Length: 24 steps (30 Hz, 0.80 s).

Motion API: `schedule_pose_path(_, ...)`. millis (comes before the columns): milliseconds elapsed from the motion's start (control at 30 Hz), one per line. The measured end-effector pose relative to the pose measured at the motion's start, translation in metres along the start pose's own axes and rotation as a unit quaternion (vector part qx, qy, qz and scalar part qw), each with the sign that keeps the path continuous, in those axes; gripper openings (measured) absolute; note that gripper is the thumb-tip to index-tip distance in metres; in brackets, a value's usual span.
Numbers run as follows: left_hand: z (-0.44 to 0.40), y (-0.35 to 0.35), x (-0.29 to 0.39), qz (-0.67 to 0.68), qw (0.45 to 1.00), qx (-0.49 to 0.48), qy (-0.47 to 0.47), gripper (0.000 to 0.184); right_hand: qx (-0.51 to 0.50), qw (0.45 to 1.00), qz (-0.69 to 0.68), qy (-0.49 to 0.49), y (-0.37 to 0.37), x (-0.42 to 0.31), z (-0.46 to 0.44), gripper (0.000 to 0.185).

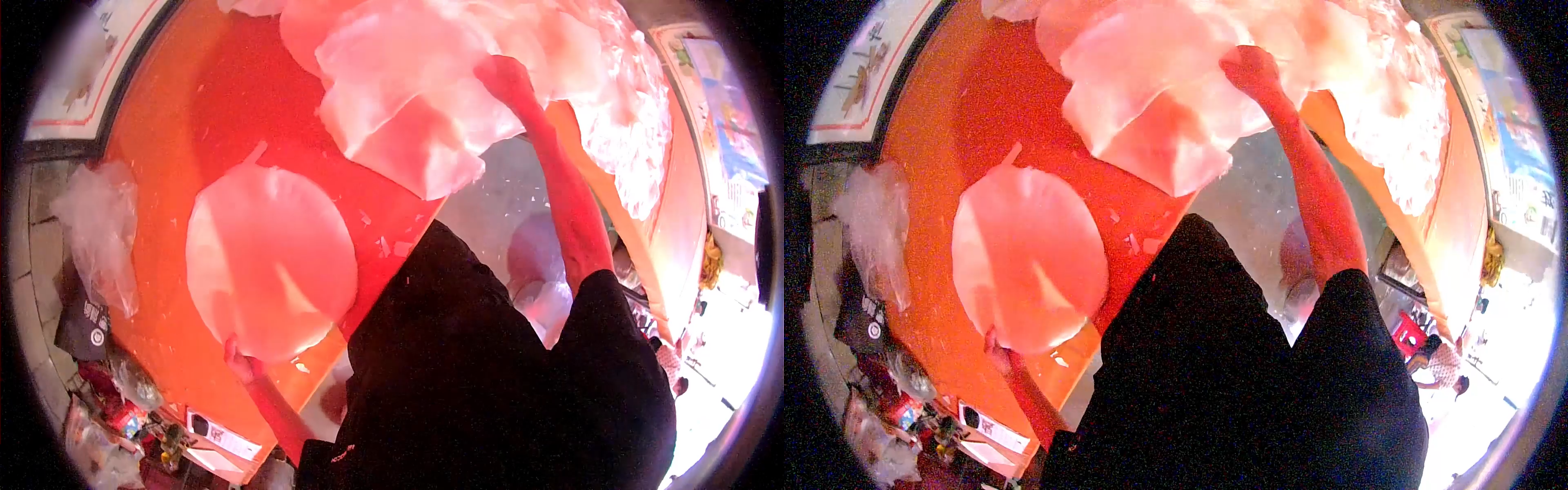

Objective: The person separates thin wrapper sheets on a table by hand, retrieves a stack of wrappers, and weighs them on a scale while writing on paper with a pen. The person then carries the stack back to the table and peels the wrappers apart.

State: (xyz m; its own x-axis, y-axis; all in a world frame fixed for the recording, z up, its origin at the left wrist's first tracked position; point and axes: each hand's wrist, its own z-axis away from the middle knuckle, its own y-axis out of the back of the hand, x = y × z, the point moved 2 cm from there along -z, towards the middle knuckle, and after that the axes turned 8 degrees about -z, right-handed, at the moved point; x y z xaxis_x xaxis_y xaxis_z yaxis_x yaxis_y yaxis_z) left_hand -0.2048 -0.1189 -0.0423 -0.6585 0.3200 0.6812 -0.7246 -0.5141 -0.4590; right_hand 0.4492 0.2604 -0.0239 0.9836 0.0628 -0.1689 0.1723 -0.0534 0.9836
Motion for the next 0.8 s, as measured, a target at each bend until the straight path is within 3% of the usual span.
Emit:
schedule_pose_path(67, 0.01, -0.032, 0.007, -0.016, 0.999, 0.039, -0.006, 0.038, 0.031, 0.99, 0.121, 0.068, 0.01, -0.02, -0.004, 0.021)
schedule_pose_path(100, 0.013, -0.042, 0.009, -0.017, 0.998, 0.048, -0.029, 0.041, 0.038, 0.998, -0.037, 0.017, 0.041, -0.042, 0.004, 0.02)
schedule_pose_path(233, 0.017, -0.049, 0.009, -0.019, 0.996, 0.048, -0.07, 0.051, 0.025, 0.99, -0.12, 0.068, 0.073, -0.049, -0.03, 0.028)
schedule_pose_path(333, 0.02, -0.069, 0.005, 0.015, 0.996, 0.049, -0.077, 0.049, 0.03, 0.995, -0.099, -0.004, 0.064, -0.008, -0.062, 0.039)
schedule_pose_path(367, 0.018, -0.06, 0.001, 0.019, 0.995, 0.052, -0.078, 0.049, 0.094, 0.995, -0.032, 0.002, 0.053, 0.004, -0.06, 0.042)
schedule_pose_path(400, 0.014, -0.044, -0.005, -0.016, 0.995, 0.09, -0.045, 0.047, 0.158, 0.987, 0.033, 0.01, 0.055, -0.01, -0.056, 0.047)
schedule_pose_path(500, 0.018, -0.04, -0.011, -0.034, 0.991, 0.128, -0.01, 0.045, 0.168, 0.981, -0.034, 0.088, 0.05, -0.077, -0.025, 0.057)
schedule_pose_path(533, 0.017, -0.046, -0.01, -0.018, 0.993, 0.118, -0.007, 0.043, 0.126, 0.987, -0.054, 0.087, 0.046, -0.115, 0.006, 0.055)
schedule_pose_path(600, 0.019, -0.045, -0.01, -0.001, 0.993, 0.118, -0.009, 0.044, -0.066, 0.988, -0.044, 0.133, 0.031, -0.169, 0.057, 0.059)
schedule_pose_path(667, 0.022, -0.044, -0.01, 0.019, 0.992, 0.122, -0.017, 0.045, -0.053, 0.974, -0.026, 0.221, 0.01, -0.183, 0.101, 0.06)
schedule_pose_path(733, 0.024, -0.043, -0.01, 0.001, 0.991, 0.128, -0.032, 0.047, -0.002, 0.977, 0.001, 0.211, -0.003, -0.177, 0.116, 0.049)
schedule_pose_path(767, 0.025, -0.04, -0.011, -0.001, 0.991, 0.129, -0.028, 0.047, -0.006, 0.978, 0.001, 0.209, -0.004, -0.167, 0.114, 0.049)
schedule_pose_path(800, 0.022, -0.036, -0.015, -0.008, 0.991, 0.126, -0.034, 0.047, -0.077, 0.976, 0.02, 0.202, -0.006, -0.152, 0.106, 0.045)
